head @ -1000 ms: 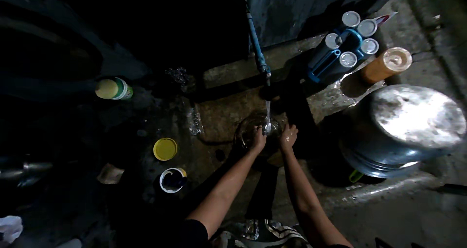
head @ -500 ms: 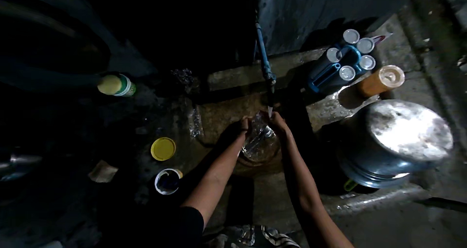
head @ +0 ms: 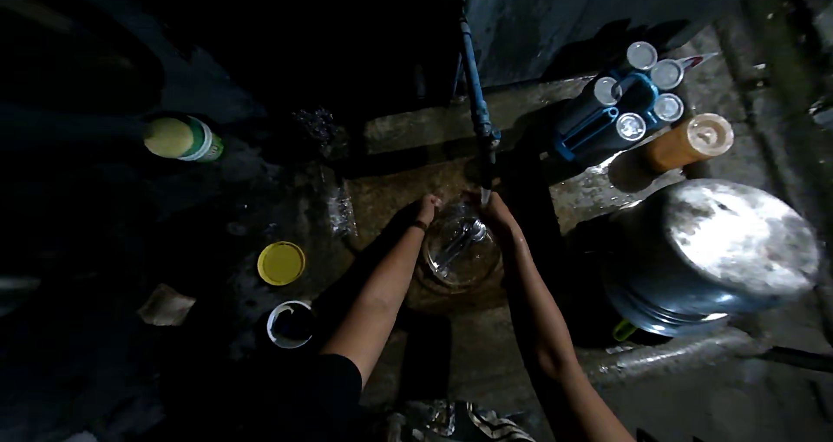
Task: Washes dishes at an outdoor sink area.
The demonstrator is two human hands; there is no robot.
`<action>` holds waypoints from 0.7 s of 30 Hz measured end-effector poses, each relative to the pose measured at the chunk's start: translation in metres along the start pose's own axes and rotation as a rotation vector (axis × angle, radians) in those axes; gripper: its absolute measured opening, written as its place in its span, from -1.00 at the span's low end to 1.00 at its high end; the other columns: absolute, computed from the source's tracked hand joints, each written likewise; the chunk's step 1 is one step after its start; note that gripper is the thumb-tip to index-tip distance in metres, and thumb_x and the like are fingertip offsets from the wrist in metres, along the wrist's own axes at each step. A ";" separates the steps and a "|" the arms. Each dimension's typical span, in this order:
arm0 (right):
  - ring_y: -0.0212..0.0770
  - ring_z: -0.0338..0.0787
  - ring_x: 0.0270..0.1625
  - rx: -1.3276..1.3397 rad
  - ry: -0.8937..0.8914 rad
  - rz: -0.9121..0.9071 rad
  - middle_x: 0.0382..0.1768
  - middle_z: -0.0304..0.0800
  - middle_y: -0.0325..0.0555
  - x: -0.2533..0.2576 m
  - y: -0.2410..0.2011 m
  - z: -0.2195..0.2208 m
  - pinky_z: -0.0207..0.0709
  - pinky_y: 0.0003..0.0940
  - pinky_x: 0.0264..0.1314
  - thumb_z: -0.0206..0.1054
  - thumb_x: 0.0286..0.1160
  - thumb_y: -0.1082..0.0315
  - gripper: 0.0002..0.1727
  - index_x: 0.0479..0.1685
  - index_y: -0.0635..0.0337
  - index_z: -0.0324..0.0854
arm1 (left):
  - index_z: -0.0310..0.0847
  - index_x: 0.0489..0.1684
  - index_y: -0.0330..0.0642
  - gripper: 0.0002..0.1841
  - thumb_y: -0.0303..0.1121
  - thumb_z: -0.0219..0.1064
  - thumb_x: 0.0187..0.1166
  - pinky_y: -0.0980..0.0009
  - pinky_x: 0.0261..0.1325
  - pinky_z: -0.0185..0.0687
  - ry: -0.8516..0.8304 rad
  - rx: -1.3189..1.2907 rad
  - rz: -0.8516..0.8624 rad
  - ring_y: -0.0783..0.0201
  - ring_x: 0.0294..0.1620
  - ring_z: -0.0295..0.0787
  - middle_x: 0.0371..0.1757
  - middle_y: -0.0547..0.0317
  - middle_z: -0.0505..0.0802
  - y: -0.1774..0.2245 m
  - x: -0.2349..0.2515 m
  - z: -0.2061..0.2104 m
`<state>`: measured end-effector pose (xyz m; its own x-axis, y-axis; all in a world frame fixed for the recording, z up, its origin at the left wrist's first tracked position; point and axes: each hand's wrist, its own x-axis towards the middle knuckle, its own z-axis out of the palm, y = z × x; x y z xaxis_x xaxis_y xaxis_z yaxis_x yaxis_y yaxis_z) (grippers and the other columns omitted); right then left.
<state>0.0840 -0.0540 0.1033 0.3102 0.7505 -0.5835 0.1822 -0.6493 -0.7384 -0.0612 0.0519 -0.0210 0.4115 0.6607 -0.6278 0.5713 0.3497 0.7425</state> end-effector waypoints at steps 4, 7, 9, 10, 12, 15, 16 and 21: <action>-0.15 0.72 0.32 0.209 -0.075 -0.079 0.37 0.69 0.13 0.001 0.003 0.005 0.56 -0.22 0.40 0.20 0.68 0.49 -0.57 0.51 0.30 0.52 | 0.63 0.13 -0.40 -0.70 -0.42 0.00 0.78 0.28 0.16 0.52 0.044 -0.168 -0.003 0.19 0.02 0.60 0.07 -0.09 0.73 -0.011 -0.014 0.006; -0.09 0.72 0.31 0.179 -0.042 -0.034 0.34 0.69 0.17 -0.002 0.004 0.007 0.56 -0.15 0.40 0.24 0.63 0.50 -0.57 0.47 0.33 0.53 | 0.69 0.25 -0.36 -0.70 -0.56 0.11 0.70 0.03 0.49 0.44 0.069 0.150 0.049 -0.06 0.34 0.66 0.27 -0.24 0.77 -0.016 -0.027 0.004; 0.19 0.71 0.31 -0.003 0.103 0.066 0.27 0.71 0.33 -0.007 0.015 0.005 0.49 0.16 0.41 0.31 0.62 0.42 -0.60 0.40 0.34 0.58 | 0.70 0.26 -0.33 -0.71 -0.53 0.18 0.68 -0.01 0.53 0.44 0.053 0.246 0.056 -0.09 0.39 0.67 0.30 -0.22 0.77 -0.017 -0.033 0.002; 0.32 0.66 0.37 -0.073 0.204 0.123 0.32 0.66 0.41 -0.012 0.027 0.004 0.45 0.28 0.44 0.35 0.57 0.43 -0.53 0.47 0.32 0.56 | 0.69 0.25 -0.36 -0.72 -0.49 0.19 0.70 0.00 0.50 0.46 0.048 0.211 0.058 -0.10 0.36 0.68 0.27 -0.25 0.77 -0.021 -0.035 0.002; 0.47 0.51 0.50 -0.161 0.406 0.259 0.47 0.49 0.49 -0.022 0.068 0.004 0.39 0.38 0.50 0.37 0.58 0.30 -0.42 0.59 0.28 0.45 | 0.65 0.29 -0.37 -0.70 -0.43 0.18 0.73 0.02 0.40 0.55 0.049 0.114 0.083 -0.07 0.26 0.72 0.25 -0.28 0.76 -0.034 -0.043 0.000; 0.43 0.53 0.51 -0.119 0.457 0.420 0.47 0.48 0.52 -0.042 0.121 0.009 0.39 0.29 0.52 0.27 0.70 0.13 -0.34 0.64 0.37 0.30 | 0.58 0.53 -0.08 -0.58 -0.23 0.22 0.74 0.04 0.59 0.40 0.149 0.250 0.149 0.00 0.55 0.53 0.58 -0.06 0.58 -0.044 -0.074 0.010; 0.41 0.55 0.49 -0.097 0.457 0.413 0.44 0.51 0.53 -0.049 0.131 0.014 0.39 0.24 0.54 0.28 0.70 0.15 -0.35 0.62 0.43 0.30 | 0.44 0.66 -0.04 -0.49 -0.14 0.22 0.74 -0.05 0.67 0.25 0.160 0.353 0.164 -0.09 0.70 0.31 0.76 -0.07 0.34 -0.042 -0.090 0.018; 0.32 0.58 0.48 0.003 0.438 0.414 0.39 0.57 0.49 -0.058 0.143 0.038 0.39 0.12 0.56 0.29 0.70 0.20 -0.39 0.55 0.50 0.34 | 0.12 0.80 -0.25 -0.09 0.03 0.44 0.51 -0.28 0.74 -0.21 0.006 0.593 0.202 -0.29 0.84 -0.12 0.86 -0.23 0.04 -0.045 -0.130 0.079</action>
<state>0.0565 -0.1858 0.0190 0.7108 0.3148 -0.6290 -0.0379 -0.8758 -0.4812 -0.0842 -0.1021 0.0086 0.5492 0.6799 -0.4860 0.7805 -0.2094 0.5891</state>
